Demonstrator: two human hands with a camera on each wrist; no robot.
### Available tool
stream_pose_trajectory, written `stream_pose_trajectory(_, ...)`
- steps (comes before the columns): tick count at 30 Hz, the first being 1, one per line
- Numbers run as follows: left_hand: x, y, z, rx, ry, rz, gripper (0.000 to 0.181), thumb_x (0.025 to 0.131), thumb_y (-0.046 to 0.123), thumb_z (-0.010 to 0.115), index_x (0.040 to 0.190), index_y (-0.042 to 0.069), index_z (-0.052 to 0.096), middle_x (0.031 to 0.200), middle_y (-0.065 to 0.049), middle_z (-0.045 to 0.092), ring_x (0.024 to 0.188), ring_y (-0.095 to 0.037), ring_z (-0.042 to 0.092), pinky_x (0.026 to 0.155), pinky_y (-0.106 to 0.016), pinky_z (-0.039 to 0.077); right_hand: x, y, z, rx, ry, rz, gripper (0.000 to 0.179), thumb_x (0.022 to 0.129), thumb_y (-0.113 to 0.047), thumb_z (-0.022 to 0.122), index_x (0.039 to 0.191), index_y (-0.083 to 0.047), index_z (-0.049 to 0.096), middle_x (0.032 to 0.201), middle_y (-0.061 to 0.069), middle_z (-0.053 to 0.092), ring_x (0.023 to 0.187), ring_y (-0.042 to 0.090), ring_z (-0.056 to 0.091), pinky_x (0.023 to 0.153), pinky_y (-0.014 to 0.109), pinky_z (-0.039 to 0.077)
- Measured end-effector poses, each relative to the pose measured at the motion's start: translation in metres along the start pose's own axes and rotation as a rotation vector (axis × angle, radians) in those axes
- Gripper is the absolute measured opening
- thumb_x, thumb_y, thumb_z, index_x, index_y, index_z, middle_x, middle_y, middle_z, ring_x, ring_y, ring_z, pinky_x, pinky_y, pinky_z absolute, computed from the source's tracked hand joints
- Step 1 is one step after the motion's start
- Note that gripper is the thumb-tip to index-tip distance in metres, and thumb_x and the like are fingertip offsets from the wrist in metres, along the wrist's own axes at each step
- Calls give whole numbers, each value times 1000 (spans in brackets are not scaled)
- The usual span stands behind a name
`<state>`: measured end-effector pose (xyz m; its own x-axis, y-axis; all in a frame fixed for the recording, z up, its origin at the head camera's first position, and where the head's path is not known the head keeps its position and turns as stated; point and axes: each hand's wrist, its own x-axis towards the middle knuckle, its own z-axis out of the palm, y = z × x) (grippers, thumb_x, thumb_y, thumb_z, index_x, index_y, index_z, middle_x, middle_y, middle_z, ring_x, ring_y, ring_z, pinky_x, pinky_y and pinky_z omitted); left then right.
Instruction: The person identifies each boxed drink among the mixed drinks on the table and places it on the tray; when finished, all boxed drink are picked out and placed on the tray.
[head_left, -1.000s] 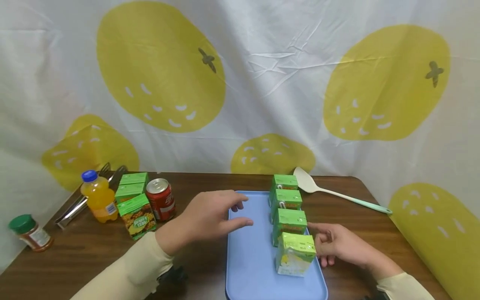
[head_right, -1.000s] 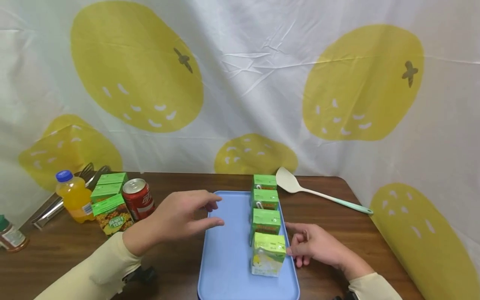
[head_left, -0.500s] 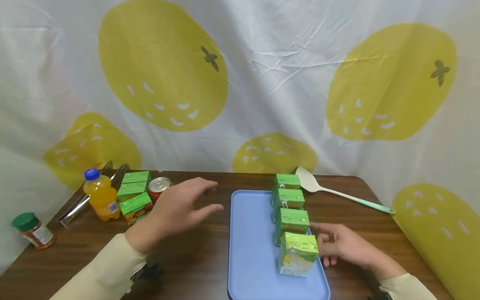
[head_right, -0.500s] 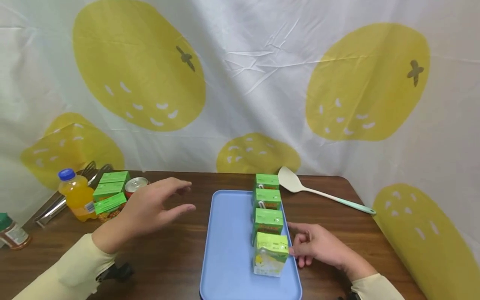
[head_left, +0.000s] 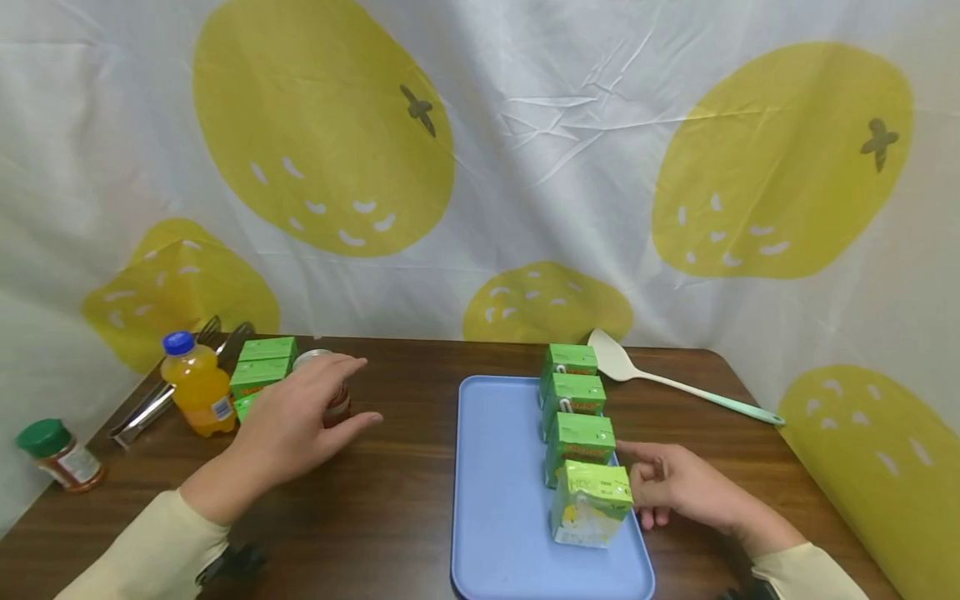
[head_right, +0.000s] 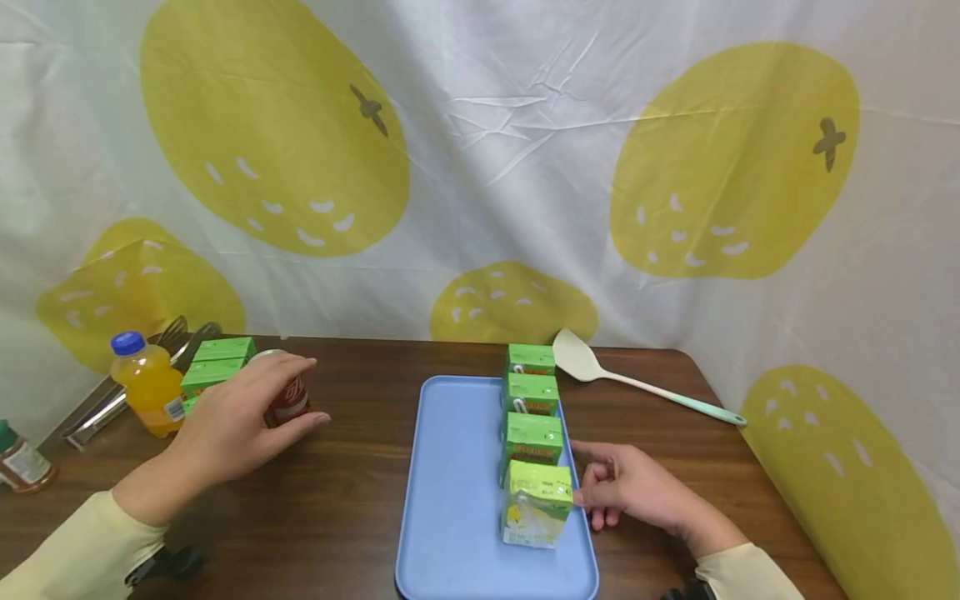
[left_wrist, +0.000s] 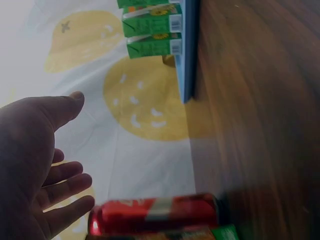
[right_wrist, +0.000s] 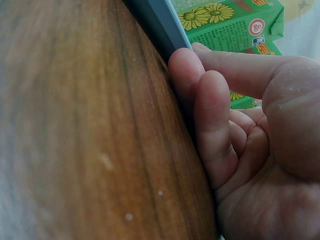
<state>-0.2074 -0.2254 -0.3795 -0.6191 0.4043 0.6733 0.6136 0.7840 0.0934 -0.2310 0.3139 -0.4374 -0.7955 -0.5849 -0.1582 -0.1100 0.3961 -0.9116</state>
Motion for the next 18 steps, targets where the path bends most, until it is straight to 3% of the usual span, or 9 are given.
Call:
stream_pose_trajectory(3,-6,-3,-2,10,27,0,71,101,66,74,139,6,72,133,-11,74,111,-30,73,68,-47,64,-2,-1,-2,-8,6,7,84,99,-1,72,162,25,22,84,17,72,66,27,74,56,33,59)
stream_pose_trajectory(7,-13,-6,-8,14,61,24,81,106,77,51,136,4,72,133,-13,73,117,-35,72,78,-53,64,-2,-1,-1,-12,7,13,84,98,0,72,162,25,22,84,17,71,66,27,74,57,33,59)
stream_pose_trajectory(11,-17,-9,-15,26,74,23,83,106,78,50,137,4,73,135,-13,74,115,-36,73,84,-55,64,-1,-1,0,-13,10,12,85,98,0,71,161,26,21,84,17,72,66,27,74,56,33,59)
stream_pose_trajectory(18,-25,-19,-21,62,93,2,89,105,81,47,133,1,75,131,-16,74,113,-38,72,83,-57,62,-2,-5,0,-6,10,6,84,98,2,69,161,27,20,83,15,71,65,26,74,55,32,58)
